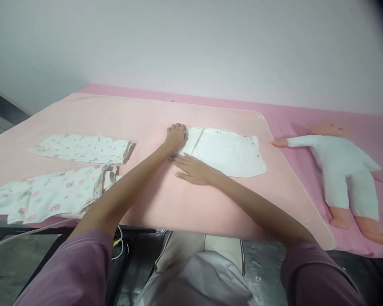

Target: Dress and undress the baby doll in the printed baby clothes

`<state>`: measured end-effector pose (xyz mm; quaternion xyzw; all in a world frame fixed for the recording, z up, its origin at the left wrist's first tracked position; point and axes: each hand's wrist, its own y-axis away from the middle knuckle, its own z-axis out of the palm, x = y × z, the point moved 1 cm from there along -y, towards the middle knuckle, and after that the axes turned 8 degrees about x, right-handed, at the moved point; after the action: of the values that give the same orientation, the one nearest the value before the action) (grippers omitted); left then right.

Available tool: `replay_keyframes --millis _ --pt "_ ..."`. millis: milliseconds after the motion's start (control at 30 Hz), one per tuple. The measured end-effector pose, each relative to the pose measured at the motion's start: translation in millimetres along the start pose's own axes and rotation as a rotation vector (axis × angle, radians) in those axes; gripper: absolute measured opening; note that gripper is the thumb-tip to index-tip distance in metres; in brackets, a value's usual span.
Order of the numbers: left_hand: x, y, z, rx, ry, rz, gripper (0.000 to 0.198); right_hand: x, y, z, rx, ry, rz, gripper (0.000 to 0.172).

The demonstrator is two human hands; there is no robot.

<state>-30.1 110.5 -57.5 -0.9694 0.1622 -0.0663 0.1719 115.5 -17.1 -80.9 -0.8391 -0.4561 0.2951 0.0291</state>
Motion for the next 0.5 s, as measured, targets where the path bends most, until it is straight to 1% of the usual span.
replay_keyframes --millis 67,133,200,267,333,367,400,433,467,500 --pt "7.1 3.7 -3.0 0.017 0.044 0.038 0.05 -7.8 0.6 -0.5 -0.007 0.004 -0.008 0.061" --pt "16.1 6.1 -4.7 0.023 0.125 0.128 0.053 -18.7 2.7 -3.2 0.021 0.03 -0.054 0.054" --pt "24.8 10.8 -1.0 -0.025 0.196 0.206 0.058 -30.4 12.5 -9.5 0.064 0.088 -0.142 0.047" --pt "30.5 17.8 7.1 -0.098 0.22 0.241 0.065 -39.2 36.1 -22.0 0.092 0.174 -0.251 0.042" --pt "32.6 24.3 14.1 -0.134 0.2 0.244 0.071 -41.2 75.9 -44.0 0.111 0.282 -0.327 0.036" --pt "33.2 26.4 15.5 -0.124 0.183 0.241 0.073 -39.1 101.5 -59.3 0.132 0.335 -0.33 0.033" --pt "34.2 27.4 15.3 -0.099 0.168 0.242 0.073 -34.8 130.3 -77.5 0.166 0.389 -0.289 0.03" --pt "36.5 27.4 13.4 -0.066 0.157 0.246 0.073 -28.6 161.3 -98.5 0.216 0.449 -0.207 0.028" --pt "40.9 26.2 10.4 -0.032 0.152 0.249 0.073 -21.0 193.9 -122.2 0.296 0.519 -0.087 0.026" --pt "48.2 23.9 7.0 -0.003 0.156 0.247 0.073 -12.2 227.0 -147.7 0.376 0.605 0.075 0.026"
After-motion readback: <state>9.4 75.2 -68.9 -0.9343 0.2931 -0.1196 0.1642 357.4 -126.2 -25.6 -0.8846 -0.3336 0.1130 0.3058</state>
